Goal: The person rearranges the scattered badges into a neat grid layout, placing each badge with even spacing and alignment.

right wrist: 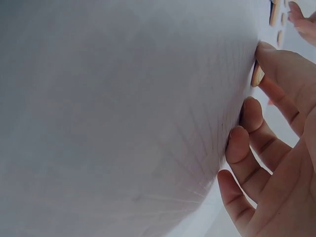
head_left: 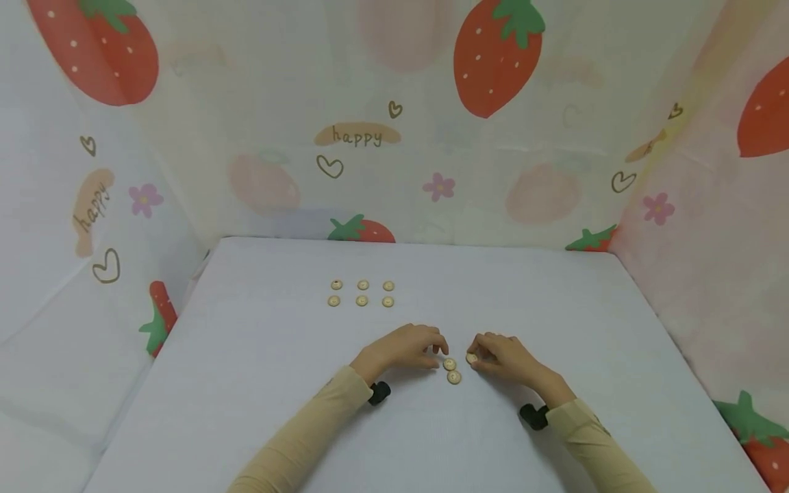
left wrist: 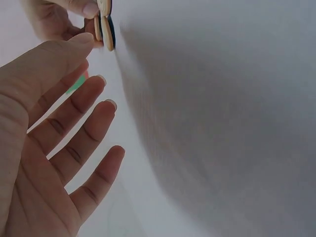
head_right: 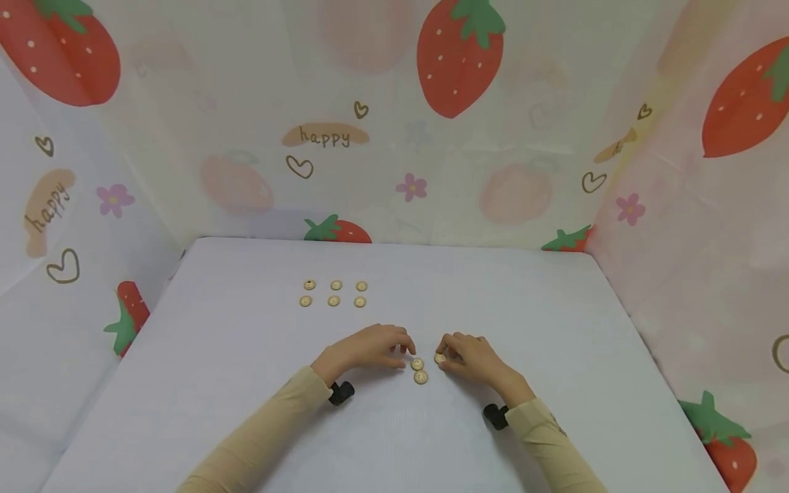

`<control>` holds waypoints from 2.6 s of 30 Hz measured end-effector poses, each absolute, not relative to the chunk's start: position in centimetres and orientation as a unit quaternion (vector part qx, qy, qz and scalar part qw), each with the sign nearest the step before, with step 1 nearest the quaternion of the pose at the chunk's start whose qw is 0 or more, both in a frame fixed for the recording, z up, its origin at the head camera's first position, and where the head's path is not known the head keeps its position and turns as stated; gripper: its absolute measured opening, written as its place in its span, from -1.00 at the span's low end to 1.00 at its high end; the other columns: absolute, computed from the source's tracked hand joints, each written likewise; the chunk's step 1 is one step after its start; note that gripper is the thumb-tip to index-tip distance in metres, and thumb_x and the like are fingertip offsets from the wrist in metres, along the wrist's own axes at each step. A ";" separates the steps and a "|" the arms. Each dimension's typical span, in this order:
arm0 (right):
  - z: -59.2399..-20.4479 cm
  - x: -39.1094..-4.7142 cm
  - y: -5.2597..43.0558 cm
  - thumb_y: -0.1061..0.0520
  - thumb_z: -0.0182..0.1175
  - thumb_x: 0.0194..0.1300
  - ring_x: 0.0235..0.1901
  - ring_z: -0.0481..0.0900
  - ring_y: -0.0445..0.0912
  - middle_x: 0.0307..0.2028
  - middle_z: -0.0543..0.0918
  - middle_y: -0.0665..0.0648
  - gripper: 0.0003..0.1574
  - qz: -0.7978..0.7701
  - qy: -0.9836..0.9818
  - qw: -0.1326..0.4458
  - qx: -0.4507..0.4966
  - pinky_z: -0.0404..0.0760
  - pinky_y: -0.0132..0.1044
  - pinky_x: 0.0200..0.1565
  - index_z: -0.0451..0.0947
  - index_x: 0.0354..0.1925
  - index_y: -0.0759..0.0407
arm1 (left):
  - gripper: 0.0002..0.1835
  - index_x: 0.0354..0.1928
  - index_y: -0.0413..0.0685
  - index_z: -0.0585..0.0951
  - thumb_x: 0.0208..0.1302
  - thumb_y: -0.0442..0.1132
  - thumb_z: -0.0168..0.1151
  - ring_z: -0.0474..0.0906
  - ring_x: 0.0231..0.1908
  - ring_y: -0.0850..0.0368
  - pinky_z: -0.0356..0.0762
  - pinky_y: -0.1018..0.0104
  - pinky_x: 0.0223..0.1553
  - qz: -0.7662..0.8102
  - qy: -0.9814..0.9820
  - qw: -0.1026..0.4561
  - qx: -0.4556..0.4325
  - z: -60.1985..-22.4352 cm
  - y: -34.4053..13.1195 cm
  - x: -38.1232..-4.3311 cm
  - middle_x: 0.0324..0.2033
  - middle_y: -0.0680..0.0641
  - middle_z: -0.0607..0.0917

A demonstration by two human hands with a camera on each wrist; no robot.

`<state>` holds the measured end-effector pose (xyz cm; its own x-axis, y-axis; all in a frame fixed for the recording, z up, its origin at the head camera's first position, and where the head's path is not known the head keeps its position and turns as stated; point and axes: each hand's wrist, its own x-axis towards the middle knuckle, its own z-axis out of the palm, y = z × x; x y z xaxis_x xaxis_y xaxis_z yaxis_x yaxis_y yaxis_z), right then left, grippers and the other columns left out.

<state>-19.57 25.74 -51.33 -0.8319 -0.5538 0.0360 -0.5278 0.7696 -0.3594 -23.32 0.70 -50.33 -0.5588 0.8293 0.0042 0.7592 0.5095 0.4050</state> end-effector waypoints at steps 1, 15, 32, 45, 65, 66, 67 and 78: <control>-51.3 -19.5 25.7 -0.02 0.22 0.21 -0.31 0.46 -0.21 -0.36 0.53 -0.11 -0.78 -0.182 0.940 0.038 -0.287 0.38 -0.12 -0.24 0.50 -0.18 -0.04 | -0.74 -0.09 0.14 0.60 0.15 -0.11 0.28 0.46 -0.33 0.30 0.39 0.48 -0.25 0.182 0.862 0.094 0.464 -50.4 0.8 -23.2 -0.25 0.12 0.59; -51.7 -19.7 25.9 -0.01 0.22 0.21 -0.36 0.45 -0.24 -0.37 0.53 -0.10 -0.79 -0.177 0.935 0.020 -0.305 0.36 -0.28 -0.32 0.50 -0.18 -0.02 | -0.70 -0.07 0.11 0.61 0.11 -0.19 0.28 0.43 -0.32 0.35 0.40 0.47 -0.20 0.171 0.859 0.091 0.473 -50.7 2.1 -22.4 -0.27 0.14 0.57; -51.5 -19.6 25.8 0.00 0.22 0.21 -0.40 0.41 -0.24 -0.40 0.51 -0.09 -0.78 -0.185 0.934 0.018 -0.304 0.34 -0.28 -0.33 0.50 -0.17 0.00 | -0.75 -0.09 0.16 0.63 0.16 -0.10 0.27 0.46 -0.31 0.35 0.39 0.41 -0.13 0.158 0.864 0.098 0.467 -50.8 2.8 -22.5 -0.28 0.18 0.56; -51.5 -19.6 25.8 -0.01 0.22 0.22 -0.38 0.44 -0.22 -0.40 0.52 -0.08 -0.77 -0.188 0.934 0.023 -0.303 0.37 -0.23 -0.30 0.50 -0.16 0.00 | -0.80 -0.18 0.18 0.63 0.14 -0.03 0.29 0.40 -0.39 0.37 0.37 0.39 -0.13 0.145 0.874 0.090 0.456 -51.0 3.0 -22.8 -0.32 0.20 0.54; -51.4 -19.7 25.8 -0.02 0.22 0.21 -0.39 0.39 -0.25 -0.40 0.49 -0.11 -0.77 -0.179 0.939 0.034 -0.292 0.34 -0.21 -0.28 0.49 -0.17 -0.03 | -0.83 -0.40 0.16 0.56 0.05 0.00 0.33 0.37 -0.41 0.29 0.35 0.43 -0.28 0.183 0.896 0.080 0.397 -50.9 1.2 -23.4 -0.41 0.18 0.49; -51.4 -19.7 25.8 -0.03 0.22 0.21 -0.39 0.39 -0.26 -0.41 0.49 -0.11 -0.77 -0.178 0.939 0.034 -0.292 0.33 -0.22 -0.29 0.49 -0.17 -0.03 | -0.82 -0.40 0.16 0.55 0.05 0.01 0.33 0.38 -0.41 0.29 0.36 0.43 -0.28 0.186 0.897 0.081 0.392 -50.8 1.1 -23.5 -0.40 0.18 0.49; -51.5 -19.7 25.8 -0.03 0.22 0.20 -0.40 0.38 -0.26 -0.41 0.49 -0.11 -0.77 -0.177 0.939 0.033 -0.293 0.34 -0.23 -0.29 0.49 -0.17 -0.03 | -0.82 -0.41 0.17 0.55 0.05 0.02 0.33 0.38 -0.40 0.29 0.36 0.43 -0.27 0.186 0.899 0.082 0.388 -50.8 0.9 -23.5 -0.40 0.19 0.49; -51.4 -19.7 25.8 -0.01 0.22 0.21 -0.36 0.41 -0.25 -0.38 0.51 -0.10 -0.78 -0.175 0.939 0.029 -0.295 0.36 -0.21 -0.27 0.49 -0.17 -0.02 | -0.74 -0.40 0.18 0.53 0.03 0.11 0.34 0.42 -0.36 0.29 0.41 0.40 -0.25 0.201 0.911 0.069 0.352 -50.5 -0.9 -24.0 -0.35 0.20 0.52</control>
